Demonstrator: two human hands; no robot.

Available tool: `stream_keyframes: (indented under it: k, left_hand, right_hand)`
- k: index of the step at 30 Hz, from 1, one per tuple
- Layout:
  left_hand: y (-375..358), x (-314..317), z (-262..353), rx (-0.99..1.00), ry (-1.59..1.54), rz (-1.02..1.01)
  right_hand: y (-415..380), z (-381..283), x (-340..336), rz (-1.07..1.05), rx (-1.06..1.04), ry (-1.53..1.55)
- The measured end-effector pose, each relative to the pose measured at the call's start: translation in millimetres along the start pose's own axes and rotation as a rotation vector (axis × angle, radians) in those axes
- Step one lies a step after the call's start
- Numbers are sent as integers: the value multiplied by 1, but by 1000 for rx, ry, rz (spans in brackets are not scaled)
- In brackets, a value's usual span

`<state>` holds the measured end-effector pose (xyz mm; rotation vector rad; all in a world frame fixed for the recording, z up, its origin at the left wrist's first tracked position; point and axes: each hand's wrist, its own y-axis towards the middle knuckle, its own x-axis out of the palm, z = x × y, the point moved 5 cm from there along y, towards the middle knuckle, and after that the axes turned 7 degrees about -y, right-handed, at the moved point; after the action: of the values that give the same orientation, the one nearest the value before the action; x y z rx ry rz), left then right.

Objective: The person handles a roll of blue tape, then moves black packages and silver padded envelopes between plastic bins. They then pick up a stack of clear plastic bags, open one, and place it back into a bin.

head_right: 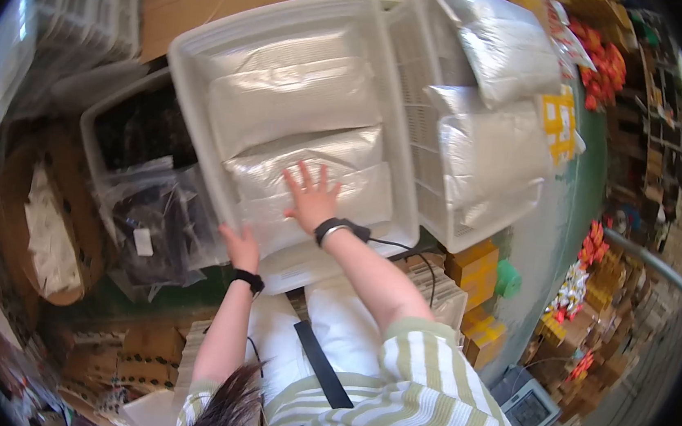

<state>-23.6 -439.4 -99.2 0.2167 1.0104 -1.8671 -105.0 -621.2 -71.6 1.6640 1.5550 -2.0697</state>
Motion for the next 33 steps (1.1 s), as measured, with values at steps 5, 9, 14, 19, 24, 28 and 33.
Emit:
stream_keyframes:
  k: [5,9,14,19,24,28,33]
  left_hand:
    - [-4,-10,6,102,4,-114]
    - [-15,-20,7,188,161,-219]
    - [-46,-33,-20,109,183,-209]
    - [-74,-66,-42,-61,3,-76]
    - [-82,-118,-85,-220,-149,-108]
    - [-116,-157,-79,-409,-263,-39]
    - [-150,-173,-98,-512,-332,-46]
  right_hand:
    - [-8,5,-5,70,-24,91]
    - [-32,25,9,223,-72,273]
    - [-83,93,38,78,-48,732]
    - [-146,205,-1,413,481,2140]
    - [-149,260,-33,55,452,2254]
    - [-121,256,-37,14,523,2253]
    - [-99,251,-29,354,605,2261]
